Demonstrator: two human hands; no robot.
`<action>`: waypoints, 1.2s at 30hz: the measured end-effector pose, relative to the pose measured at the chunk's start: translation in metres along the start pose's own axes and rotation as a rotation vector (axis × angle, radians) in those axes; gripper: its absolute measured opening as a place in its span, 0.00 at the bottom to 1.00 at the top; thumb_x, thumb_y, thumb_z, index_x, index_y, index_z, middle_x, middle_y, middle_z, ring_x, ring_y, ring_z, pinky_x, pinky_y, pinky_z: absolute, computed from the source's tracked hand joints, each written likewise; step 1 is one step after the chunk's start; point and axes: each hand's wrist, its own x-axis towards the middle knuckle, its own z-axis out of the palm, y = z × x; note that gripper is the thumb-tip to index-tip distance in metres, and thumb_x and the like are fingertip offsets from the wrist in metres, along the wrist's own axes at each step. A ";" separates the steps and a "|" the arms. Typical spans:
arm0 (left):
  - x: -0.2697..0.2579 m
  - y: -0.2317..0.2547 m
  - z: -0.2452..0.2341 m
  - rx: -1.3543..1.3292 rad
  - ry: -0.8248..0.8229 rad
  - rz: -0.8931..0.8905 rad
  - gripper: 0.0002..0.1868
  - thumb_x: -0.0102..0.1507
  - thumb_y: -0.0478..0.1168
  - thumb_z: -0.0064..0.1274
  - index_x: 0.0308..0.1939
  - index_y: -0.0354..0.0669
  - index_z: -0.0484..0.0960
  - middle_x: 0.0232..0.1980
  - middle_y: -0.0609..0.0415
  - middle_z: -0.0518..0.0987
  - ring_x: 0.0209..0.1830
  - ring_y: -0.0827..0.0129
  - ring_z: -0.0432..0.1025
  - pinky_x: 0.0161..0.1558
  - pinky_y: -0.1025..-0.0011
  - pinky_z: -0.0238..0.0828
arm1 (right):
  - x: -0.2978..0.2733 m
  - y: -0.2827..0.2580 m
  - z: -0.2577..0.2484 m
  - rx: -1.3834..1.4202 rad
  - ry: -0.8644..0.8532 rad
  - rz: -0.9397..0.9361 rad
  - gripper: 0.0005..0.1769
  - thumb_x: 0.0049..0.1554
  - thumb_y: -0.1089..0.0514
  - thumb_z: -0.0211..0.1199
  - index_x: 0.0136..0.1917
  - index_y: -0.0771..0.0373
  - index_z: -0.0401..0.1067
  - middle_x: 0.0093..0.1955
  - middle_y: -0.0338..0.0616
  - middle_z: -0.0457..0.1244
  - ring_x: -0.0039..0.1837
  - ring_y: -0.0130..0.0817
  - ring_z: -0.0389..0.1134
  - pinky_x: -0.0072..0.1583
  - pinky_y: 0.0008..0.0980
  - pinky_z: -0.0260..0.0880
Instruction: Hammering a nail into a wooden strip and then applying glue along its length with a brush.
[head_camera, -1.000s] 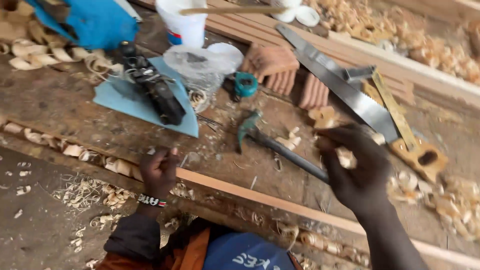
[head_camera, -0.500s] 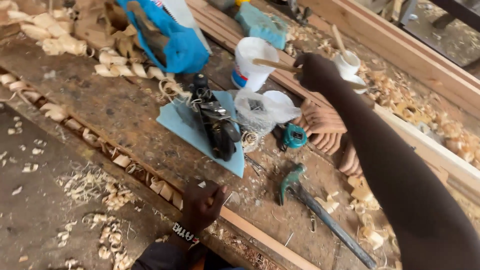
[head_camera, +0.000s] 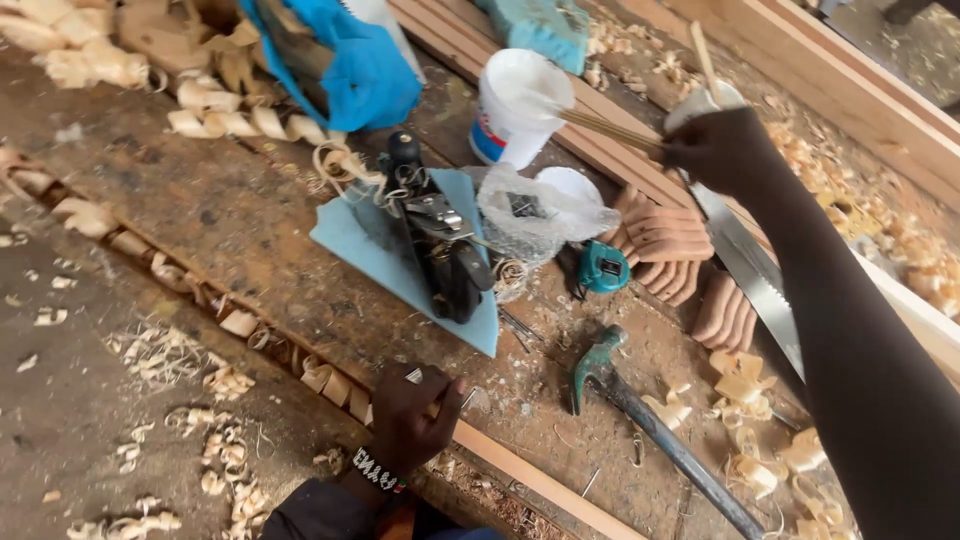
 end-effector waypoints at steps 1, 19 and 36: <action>-0.002 -0.002 0.004 0.004 -0.004 0.007 0.16 0.66 0.43 0.50 0.23 0.47 0.77 0.19 0.59 0.73 0.16 0.63 0.64 0.28 0.61 0.60 | -0.009 0.012 -0.003 0.030 0.011 0.095 0.13 0.64 0.55 0.68 0.52 0.68 0.79 0.41 0.47 0.72 0.30 0.24 0.64 0.34 0.23 0.67; 0.000 -0.001 0.000 -0.016 -0.009 0.009 0.19 0.67 0.43 0.50 0.21 0.47 0.75 0.18 0.59 0.70 0.15 0.65 0.62 0.26 0.62 0.58 | -0.055 0.054 0.030 0.240 0.090 0.088 0.16 0.59 0.53 0.71 0.53 0.68 0.78 0.36 0.47 0.69 0.32 0.27 0.64 0.37 0.27 0.66; -0.002 -0.001 0.002 -0.013 -0.030 -0.026 0.18 0.67 0.44 0.50 0.21 0.47 0.77 0.19 0.58 0.74 0.17 0.65 0.67 0.28 0.62 0.60 | -0.050 0.054 0.040 0.292 0.185 0.017 0.14 0.64 0.52 0.69 0.53 0.67 0.77 0.34 0.45 0.65 0.31 0.26 0.62 0.34 0.26 0.61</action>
